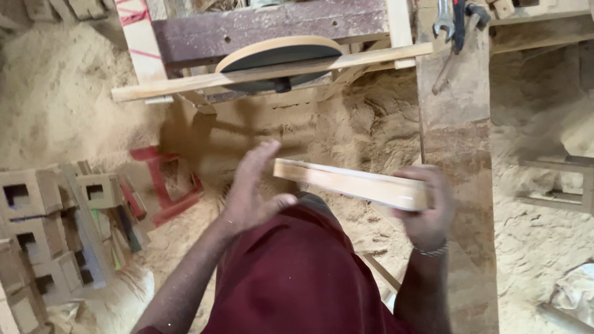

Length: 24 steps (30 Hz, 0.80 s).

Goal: The person repeatedly presses the edges and faces of small wooden blocks against a rotating grinding wheel to smooth them. They handle the blocks one at a time, turning them over to treat different sides, and place finished pieces aside.

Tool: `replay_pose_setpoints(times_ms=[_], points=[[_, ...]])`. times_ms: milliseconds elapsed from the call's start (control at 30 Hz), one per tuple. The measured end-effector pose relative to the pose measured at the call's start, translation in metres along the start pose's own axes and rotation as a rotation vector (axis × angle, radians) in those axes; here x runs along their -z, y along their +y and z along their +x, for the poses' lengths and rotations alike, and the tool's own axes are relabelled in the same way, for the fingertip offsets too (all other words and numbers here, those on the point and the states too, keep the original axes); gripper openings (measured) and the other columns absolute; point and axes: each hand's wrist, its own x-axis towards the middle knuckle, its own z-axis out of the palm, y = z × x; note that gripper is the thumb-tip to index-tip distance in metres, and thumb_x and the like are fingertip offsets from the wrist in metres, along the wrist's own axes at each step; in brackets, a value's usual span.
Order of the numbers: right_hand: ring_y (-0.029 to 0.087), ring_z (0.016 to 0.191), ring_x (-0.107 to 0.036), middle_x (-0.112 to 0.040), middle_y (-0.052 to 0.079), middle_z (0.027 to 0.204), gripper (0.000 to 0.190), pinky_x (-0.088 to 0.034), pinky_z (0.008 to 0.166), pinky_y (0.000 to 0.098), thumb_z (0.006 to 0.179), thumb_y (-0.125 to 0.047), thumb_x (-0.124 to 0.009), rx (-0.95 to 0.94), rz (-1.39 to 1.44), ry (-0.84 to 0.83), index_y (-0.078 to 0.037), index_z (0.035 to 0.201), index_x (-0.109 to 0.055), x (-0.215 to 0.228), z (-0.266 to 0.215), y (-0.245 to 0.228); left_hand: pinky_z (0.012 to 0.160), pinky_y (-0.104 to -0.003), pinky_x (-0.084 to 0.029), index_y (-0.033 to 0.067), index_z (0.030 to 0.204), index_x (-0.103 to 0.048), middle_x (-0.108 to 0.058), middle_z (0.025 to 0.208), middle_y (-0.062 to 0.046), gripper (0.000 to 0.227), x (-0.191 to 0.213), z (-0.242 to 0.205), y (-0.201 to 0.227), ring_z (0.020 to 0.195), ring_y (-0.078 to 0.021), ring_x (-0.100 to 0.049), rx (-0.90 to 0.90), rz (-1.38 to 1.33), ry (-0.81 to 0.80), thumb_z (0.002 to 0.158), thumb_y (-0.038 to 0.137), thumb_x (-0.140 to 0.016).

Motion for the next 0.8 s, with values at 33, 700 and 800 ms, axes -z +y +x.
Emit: replay_pose_setpoints(times_ms=[33,700,800], points=[[0.024,0.099,-0.071,-0.07,0.01,0.111,0.063,-0.06,0.087,0.036,0.085,-0.054,-0.075,0.013,-0.001,-0.061,-0.005,0.122,-0.063,-0.006,0.012,-0.013,0.121,-0.056,-0.029,0.0059,0.159,-0.027,-0.031,0.162,-0.024,0.107,-0.007,0.001,0.002,0.151,-0.0384,-0.03,0.025,-0.05,-0.083,0.08,0.055,-0.079],[0.025,0.125,-0.062,-0.064,0.018,0.139,0.067,-0.05,0.107,0.0363,0.102,-0.037,-0.063,-0.553,0.571,-0.369,0.002,0.153,-0.046,-0.13,0.029,-0.009,0.11,-0.044,-0.049,0.0028,0.145,-0.048,-0.06,0.138,-0.015,0.044,-0.093,0.027,-0.054,0.125,-0.0242,-0.058,0.203,-1.063,0.183,0.106,0.02,-0.06],[0.03,0.136,-0.052,-0.055,0.02,0.145,0.078,-0.04,0.112,0.0416,0.091,-0.03,-0.076,-0.3,0.316,-0.437,0.006,0.151,-0.04,-0.108,0.02,-0.02,0.11,-0.05,-0.048,0.0057,0.145,-0.048,-0.059,0.137,-0.013,0.049,-0.08,0.022,-0.048,0.125,-0.0291,-0.058,0.276,-1.434,0.237,0.104,0.031,-0.057]])
